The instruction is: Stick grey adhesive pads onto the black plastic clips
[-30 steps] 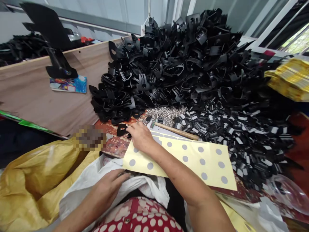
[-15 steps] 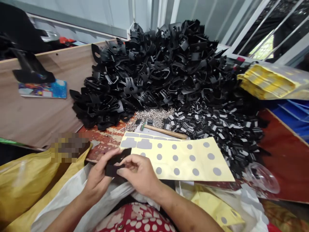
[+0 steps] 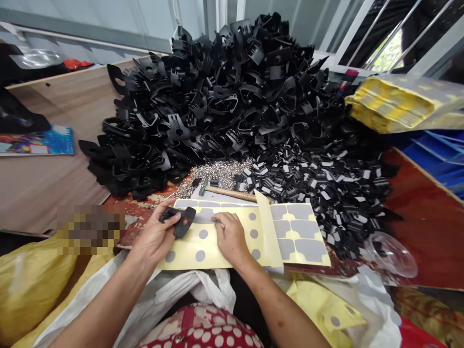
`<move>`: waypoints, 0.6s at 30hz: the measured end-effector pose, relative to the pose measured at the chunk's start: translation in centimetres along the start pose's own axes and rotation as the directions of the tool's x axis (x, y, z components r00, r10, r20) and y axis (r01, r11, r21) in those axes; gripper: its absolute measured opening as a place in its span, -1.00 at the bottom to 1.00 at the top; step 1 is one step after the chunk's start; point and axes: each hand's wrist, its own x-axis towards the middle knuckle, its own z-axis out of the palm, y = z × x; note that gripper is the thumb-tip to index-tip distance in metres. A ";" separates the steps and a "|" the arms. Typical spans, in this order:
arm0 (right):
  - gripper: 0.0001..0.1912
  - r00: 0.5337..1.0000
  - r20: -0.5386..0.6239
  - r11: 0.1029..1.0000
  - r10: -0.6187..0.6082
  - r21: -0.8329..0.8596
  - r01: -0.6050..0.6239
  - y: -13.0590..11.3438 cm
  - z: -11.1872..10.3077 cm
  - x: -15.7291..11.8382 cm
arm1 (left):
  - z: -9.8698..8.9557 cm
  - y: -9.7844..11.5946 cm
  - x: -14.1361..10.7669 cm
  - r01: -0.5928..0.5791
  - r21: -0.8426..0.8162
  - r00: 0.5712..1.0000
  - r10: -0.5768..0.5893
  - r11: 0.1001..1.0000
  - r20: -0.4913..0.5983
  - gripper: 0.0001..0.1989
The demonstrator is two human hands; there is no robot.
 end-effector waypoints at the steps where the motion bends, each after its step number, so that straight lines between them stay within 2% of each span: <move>1: -0.69 1.000 -0.005 0.999 0.018 0.034 -0.018 0.0 0.0 -0.1 | 0.0 0.1 -0.3 -0.009 -0.012 1.000 0.009 1.000 0.025 -0.39; 3: -0.69 0.999 -0.015 0.995 0.052 0.081 -0.051 0.0 -0.1 -0.3 | -0.1 0.7 -1.3 0.014 0.022 0.994 -0.016 1.000 0.111 -0.36; 6: -0.69 0.997 -0.030 0.993 0.073 0.093 -0.070 -0.1 -0.1 -0.2 | -0.1 1.7 -2.7 0.190 0.182 0.952 -0.227 0.965 0.207 -0.29; 8: -0.70 0.996 -0.038 0.992 0.080 0.100 -0.076 -0.1 -0.1 -0.2 | -0.2 2.0 -2.8 0.294 0.215 0.921 -0.336 0.931 0.196 -0.29; 12: -0.75 0.992 -0.028 0.977 0.122 0.179 -0.116 0.0 -0.1 -0.1 | -0.4 1.9 -1.2 0.293 0.056 0.952 -0.297 0.954 0.073 -0.38; 14: -0.76 0.988 -0.015 0.965 0.153 0.219 -0.146 0.1 -0.2 0.0 | -0.4 1.7 -0.7 0.309 -0.005 0.951 -0.309 0.951 0.033 -0.41; 16: -0.76 0.984 -0.005 0.957 0.176 0.235 -0.170 0.2 -0.3 0.0 | -0.5 1.6 -1.2 0.349 -0.011 0.935 -0.348 0.937 0.073 -0.39; 17: -0.76 0.983 -0.001 0.955 0.182 0.236 -0.177 0.3 -0.4 0.0 | -0.5 1.6 -2.1 0.380 0.018 0.916 -0.378 0.925 0.136 -0.36; 18: -0.76 0.983 0.004 0.956 0.182 0.235 -0.178 0.3 -0.4 0.0 | -0.6 1.4 -3.2 0.418 0.067 0.878 -0.422 0.906 0.225 -0.32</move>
